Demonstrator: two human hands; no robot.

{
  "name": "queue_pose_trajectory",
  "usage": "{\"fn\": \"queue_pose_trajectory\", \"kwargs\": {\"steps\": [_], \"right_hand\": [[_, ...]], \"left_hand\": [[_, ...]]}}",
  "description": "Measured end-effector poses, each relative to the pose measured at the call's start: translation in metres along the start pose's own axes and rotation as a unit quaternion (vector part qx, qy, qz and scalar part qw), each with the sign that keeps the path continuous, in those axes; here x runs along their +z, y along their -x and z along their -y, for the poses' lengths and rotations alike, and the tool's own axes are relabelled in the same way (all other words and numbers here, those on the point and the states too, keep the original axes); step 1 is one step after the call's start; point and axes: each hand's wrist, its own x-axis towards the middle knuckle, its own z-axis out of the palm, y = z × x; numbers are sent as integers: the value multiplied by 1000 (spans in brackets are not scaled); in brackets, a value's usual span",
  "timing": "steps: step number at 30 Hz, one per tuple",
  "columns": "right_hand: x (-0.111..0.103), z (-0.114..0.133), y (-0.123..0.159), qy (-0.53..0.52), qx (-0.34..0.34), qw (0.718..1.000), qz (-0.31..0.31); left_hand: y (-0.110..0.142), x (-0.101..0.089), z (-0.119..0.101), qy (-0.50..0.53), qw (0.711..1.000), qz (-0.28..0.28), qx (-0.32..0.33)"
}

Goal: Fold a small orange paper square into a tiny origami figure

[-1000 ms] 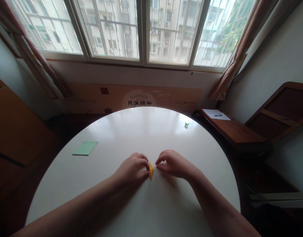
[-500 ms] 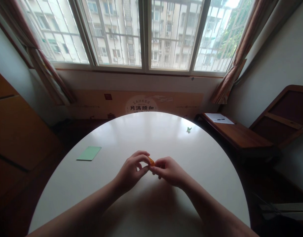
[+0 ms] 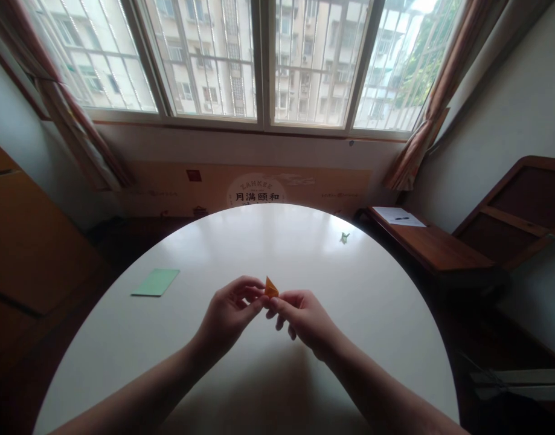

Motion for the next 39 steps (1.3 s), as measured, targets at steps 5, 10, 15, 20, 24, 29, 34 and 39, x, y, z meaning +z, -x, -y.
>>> {"fn": "queue_pose_trajectory", "kwargs": {"steps": [5,10,15,20,24,29,34,39], "right_hand": [[1,-3,1,17,-30,999,-20],[2,-3,2,33,-64,997,-33],[3,-2,4,51,-82,994,-41],[4,-2,8,45,-92,994,-35],[5,-2,10,33,-91,995,-29],[6,0,11,4,-92,995,-28],[7,4,14,12,-102,994,-23],[7,6,15,20,-105,994,-16]], "left_hand": [[-1,0,-5,10,1000,9,-10],[-1,0,-9,43,997,21,-66],[-1,1,-9,63,997,10,-38],[3,3,-8,47,999,-13,16],[6,4,-10,27,999,-15,36],[6,2,-11,20,995,6,95],[5,0,-13,42,995,39,83],[2,1,-17,101,993,54,20]]}}
